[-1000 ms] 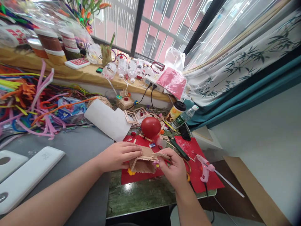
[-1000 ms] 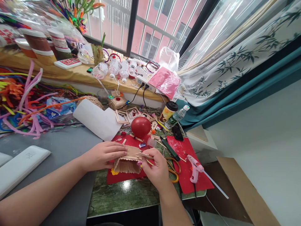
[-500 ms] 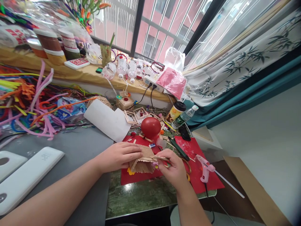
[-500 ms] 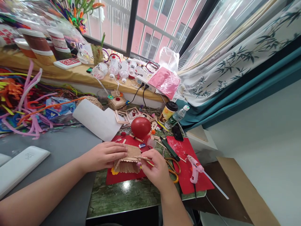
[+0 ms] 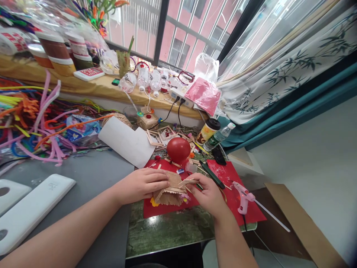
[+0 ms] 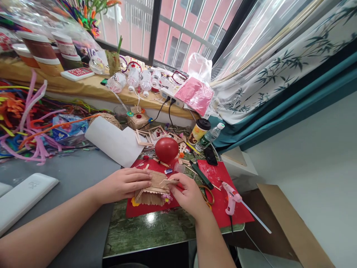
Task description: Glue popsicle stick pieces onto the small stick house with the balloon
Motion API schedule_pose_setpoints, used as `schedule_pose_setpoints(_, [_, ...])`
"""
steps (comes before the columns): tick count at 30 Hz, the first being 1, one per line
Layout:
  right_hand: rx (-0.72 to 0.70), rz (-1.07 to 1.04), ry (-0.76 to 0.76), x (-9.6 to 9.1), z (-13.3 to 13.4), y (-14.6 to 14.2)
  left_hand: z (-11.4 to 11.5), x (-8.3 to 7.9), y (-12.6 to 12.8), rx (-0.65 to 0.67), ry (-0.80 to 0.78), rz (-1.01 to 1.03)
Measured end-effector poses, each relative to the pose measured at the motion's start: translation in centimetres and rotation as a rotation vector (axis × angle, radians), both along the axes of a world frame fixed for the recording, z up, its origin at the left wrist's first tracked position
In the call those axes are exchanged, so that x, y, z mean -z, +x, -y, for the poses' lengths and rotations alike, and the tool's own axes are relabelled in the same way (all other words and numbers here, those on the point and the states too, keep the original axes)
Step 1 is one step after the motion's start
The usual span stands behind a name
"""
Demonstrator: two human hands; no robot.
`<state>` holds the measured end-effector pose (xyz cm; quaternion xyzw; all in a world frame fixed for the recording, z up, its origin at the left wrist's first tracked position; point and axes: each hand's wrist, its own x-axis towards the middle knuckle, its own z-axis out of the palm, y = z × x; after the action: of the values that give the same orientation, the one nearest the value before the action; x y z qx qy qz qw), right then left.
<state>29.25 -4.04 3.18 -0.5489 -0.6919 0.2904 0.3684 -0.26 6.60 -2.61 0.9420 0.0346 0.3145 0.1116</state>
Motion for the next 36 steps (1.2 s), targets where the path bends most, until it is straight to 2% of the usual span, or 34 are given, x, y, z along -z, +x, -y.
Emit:
schedule_pose_setpoints(5, [-0.061, 0.032, -0.014, -0.8, -0.1, 0.2, 0.1, -0.3, 0.1, -0.019, 0.024, 0.005])
schedule_pose_setpoints(14, [0.003, -0.083, 0.217, 2.0, 1.6, -0.7, -0.3, 0.8, -0.1, -0.046, 0.008, -0.038])
schedule_pose_setpoints(17, [-0.006, -0.107, 0.298, 2.5, 1.9, -0.9, -0.4, 0.6, 0.0, -0.062, -0.014, -0.026])
schedule_pose_setpoints(20, [-0.035, -0.08, 0.308, 2.6, 1.9, -1.0, -0.4, 0.4, 0.1, -0.069, -0.031, -0.009])
schedule_pose_setpoints(23, [-0.043, -0.057, 0.271, 2.3, 1.7, -1.2, -0.3, 0.4, 0.0, -0.083, -0.059, -0.029])
schedule_pose_setpoints(25, [0.005, -0.089, 0.199, 2.0, 1.4, -1.3, -0.2, 0.6, -0.2, -0.105, -0.112, -0.049])
schedule_pose_setpoints(29, [0.105, -0.307, -0.058, 1.7, 0.3, -1.6, 0.1, 1.0, -0.6, -0.207, -0.331, -0.057])
schedule_pose_setpoints(31, [0.149, -0.421, -0.137, 1.9, -0.6, -1.7, 0.1, 1.0, -0.6, -0.262, -0.453, -0.075])
schedule_pose_setpoints(36, [0.242, -0.519, -0.131, 3.5, -2.8, -1.5, 0.0, 0.9, -0.4, -0.309, -0.701, -0.088])
